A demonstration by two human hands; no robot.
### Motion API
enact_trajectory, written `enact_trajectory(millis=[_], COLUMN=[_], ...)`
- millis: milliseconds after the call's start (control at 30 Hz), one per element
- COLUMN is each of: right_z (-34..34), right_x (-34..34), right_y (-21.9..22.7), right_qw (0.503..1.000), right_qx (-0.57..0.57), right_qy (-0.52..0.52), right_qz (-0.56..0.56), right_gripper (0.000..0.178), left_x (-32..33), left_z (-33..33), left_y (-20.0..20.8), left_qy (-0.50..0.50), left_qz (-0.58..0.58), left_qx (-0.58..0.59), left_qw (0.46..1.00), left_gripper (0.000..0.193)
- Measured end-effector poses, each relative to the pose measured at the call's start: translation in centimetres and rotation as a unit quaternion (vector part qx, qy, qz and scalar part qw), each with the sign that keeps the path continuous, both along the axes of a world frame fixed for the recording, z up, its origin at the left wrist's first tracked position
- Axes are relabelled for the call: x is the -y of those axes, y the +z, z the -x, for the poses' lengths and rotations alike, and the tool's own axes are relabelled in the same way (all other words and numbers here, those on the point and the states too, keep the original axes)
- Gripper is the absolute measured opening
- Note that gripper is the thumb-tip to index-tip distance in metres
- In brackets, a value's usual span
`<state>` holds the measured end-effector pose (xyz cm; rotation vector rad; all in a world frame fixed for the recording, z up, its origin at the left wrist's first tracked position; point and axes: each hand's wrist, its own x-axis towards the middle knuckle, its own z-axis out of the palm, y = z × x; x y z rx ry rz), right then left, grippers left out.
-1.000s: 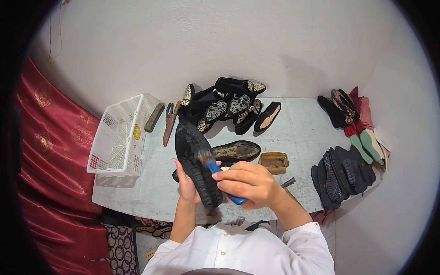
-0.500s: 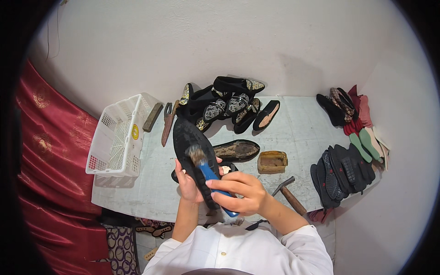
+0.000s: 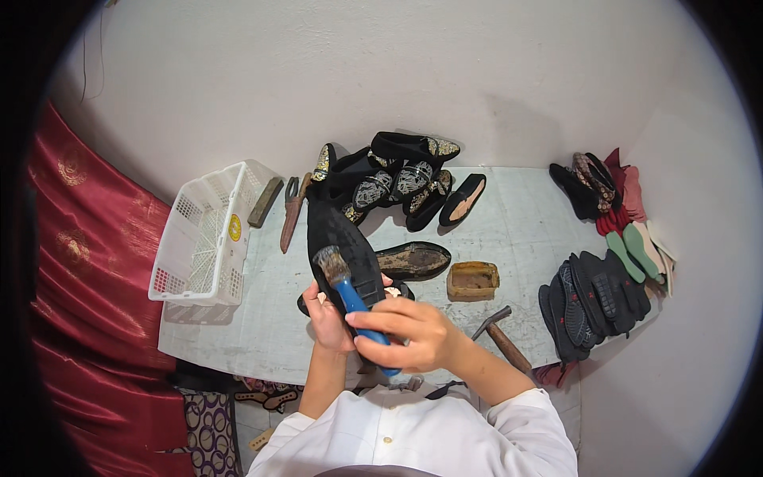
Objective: The person holds and turns a shoe, picks up a detached rubber sole, and applies adhesive across the sole using a brush dipped into a container.
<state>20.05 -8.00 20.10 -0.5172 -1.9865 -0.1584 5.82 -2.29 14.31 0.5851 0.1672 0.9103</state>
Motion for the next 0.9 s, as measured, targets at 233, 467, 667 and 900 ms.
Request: enact_trajectory(millis=[233,467,667,900], right_z=[-0.7,-0.3,-0.5,-2.2], right_x=[0.5,1.0,0.5,0.5], right_y=[0.5,0.6,0.3,1.3], right_qw=[0.997,0.994,0.999,0.993], right_qx=[-0.007,0.033,0.017,0.026], right_qy=[0.059,0.072,0.026,0.075], right_qz=[0.053,0.081,0.03,0.085], right_gripper=[0.022,0.023,0.026,0.021], left_x=[-0.2,-0.7,-0.1,0.0], left_z=[0.1,0.6,0.0,0.4], left_y=[-0.5,-1.3,-0.7,-1.3], left_qy=[-0.003,-0.069,0.008,-0.006], left_qz=[-0.02,-0.01,-0.002,-0.014], left_qx=[-0.019,0.03,-0.007,-0.042], left_qw=[1.0,0.997,1.0,0.999], left_gripper=[0.08,0.081,0.08,0.083])
